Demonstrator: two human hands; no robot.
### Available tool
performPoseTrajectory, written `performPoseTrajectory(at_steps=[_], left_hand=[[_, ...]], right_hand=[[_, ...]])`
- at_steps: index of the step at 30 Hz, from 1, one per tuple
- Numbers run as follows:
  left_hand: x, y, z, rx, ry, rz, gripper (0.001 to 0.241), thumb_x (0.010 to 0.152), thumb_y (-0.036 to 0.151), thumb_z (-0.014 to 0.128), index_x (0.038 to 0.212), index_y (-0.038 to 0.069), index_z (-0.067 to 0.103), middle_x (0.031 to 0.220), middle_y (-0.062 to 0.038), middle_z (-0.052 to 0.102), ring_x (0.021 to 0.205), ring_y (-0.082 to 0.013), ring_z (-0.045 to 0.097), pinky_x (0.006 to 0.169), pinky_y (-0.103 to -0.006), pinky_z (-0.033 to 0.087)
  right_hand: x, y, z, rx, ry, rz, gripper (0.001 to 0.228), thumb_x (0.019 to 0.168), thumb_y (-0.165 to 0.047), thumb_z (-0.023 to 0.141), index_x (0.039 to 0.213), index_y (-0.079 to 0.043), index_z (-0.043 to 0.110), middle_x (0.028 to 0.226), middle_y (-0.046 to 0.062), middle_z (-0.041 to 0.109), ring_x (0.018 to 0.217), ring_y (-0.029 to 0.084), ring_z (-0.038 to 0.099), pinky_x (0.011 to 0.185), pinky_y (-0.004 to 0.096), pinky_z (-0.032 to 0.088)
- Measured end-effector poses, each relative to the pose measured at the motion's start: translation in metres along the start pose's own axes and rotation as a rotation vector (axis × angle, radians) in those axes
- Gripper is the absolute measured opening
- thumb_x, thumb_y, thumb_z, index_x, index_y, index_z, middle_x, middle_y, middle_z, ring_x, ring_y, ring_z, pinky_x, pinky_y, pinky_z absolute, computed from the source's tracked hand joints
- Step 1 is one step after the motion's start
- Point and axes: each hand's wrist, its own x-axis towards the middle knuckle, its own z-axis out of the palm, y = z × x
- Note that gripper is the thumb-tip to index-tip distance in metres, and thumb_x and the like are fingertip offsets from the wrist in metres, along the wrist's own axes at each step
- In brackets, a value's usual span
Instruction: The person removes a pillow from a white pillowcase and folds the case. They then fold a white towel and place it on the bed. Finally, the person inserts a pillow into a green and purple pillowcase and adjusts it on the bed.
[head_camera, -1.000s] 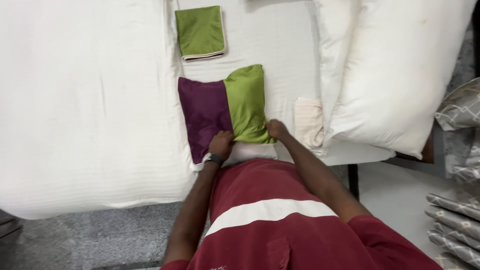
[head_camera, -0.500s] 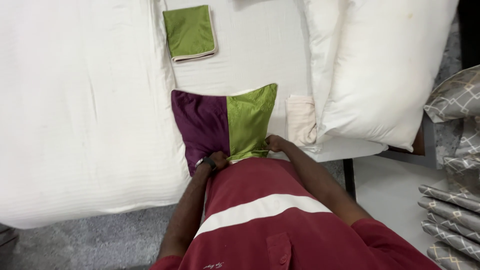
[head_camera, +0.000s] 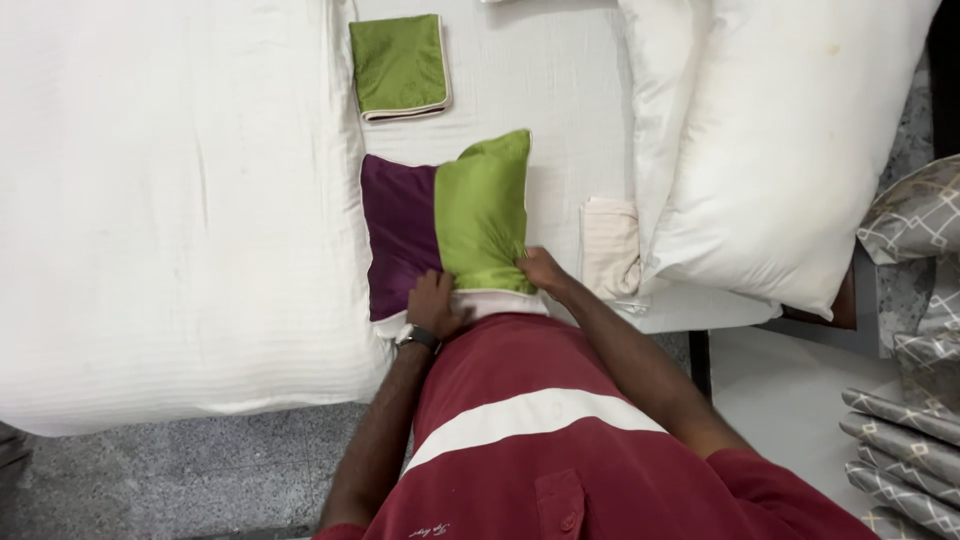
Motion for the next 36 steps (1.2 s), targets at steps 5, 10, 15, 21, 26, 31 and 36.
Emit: performPoseTrajectory(at_steps=[5,10,15,21,26,31,36], left_hand=[[-0.008,0.001,-0.03,-0.347,0.48,0.209,0.091,0.075,0.053,0.088,0.136,0.001,0.043,0.131,-0.024,0.046,0.121,-0.0414,0.051,0.096,-0.0501,0.053],[-0.009,0.025,-0.043,-0.886,0.464,0.341,0.104,0.082,0.043,0.083,0.153,0.003,0.018,0.148,-0.024,0.036,0.134,-0.0397,0.045,0.104,-0.0504,0.049],[0.018,-0.018,0.028,-1.36,0.284,0.149,0.081,0.101,0.045,0.059,0.165,0.014,0.019,0.156,-0.016,0.043,0.136,-0.0349,0.048,0.107,-0.0443,0.05],[0.034,-0.081,0.085,-1.61,0.286,-0.342,0.072,0.095,0.045,0.049,0.16,0.018,0.034,0.146,-0.008,0.051,0.127,-0.0249,0.052,0.094,-0.0421,0.05],[0.019,-0.077,0.017,-1.424,0.646,-0.25,0.076,0.086,0.025,0.07,0.154,0.009,0.042,0.142,-0.008,0.054,0.119,-0.0232,0.056,0.094,-0.0394,0.05],[0.04,-0.051,-0.039,-1.189,0.641,-0.388,0.065,0.089,0.025,0.081,0.142,0.006,0.048,0.111,-0.008,0.066,0.093,-0.0167,0.062,0.076,-0.0308,0.054],[0.059,-0.031,-0.028,-1.051,0.68,-0.226,0.036,0.097,0.017,0.075,0.127,0.001,0.066,0.092,-0.01,0.071,0.077,-0.0141,0.062,0.068,-0.0275,0.051]], right_hand=[[-0.051,-0.118,0.015,0.111,0.221,-0.439,0.017,0.089,-0.008,0.058,0.088,0.002,0.072,0.073,0.008,0.07,0.062,0.016,0.067,0.06,0.034,0.055],[-0.155,-0.23,0.046,-0.253,0.425,-0.538,0.02,0.084,-0.017,0.062,0.079,-0.002,0.072,0.059,0.01,0.066,0.05,0.021,0.065,0.053,0.039,0.053],[-0.129,-0.207,0.067,-0.649,0.438,-0.531,0.024,0.086,-0.025,0.062,0.079,-0.005,0.073,0.066,0.014,0.067,0.055,0.027,0.063,0.059,0.044,0.052],[-0.099,-0.153,0.048,-0.314,-0.078,-0.308,0.035,0.097,-0.032,0.061,0.123,-0.011,0.066,0.09,0.006,0.078,0.075,0.023,0.07,0.07,0.041,0.057],[-0.1,-0.149,0.037,-0.519,0.257,-0.594,0.039,0.092,-0.029,0.075,0.126,-0.013,0.067,0.132,0.01,0.066,0.127,0.03,0.057,0.107,0.045,0.048],[-0.099,-0.172,0.048,-0.625,0.199,-0.724,0.067,0.09,-0.042,0.078,0.146,-0.017,0.052,0.159,0.012,0.043,0.147,0.033,0.039,0.116,0.052,0.036],[-0.1,-0.181,0.075,-0.702,0.186,-0.825,0.098,0.076,-0.052,0.085,0.154,-0.016,0.038,0.165,0.024,0.021,0.15,0.048,0.023,0.117,0.062,0.029]])
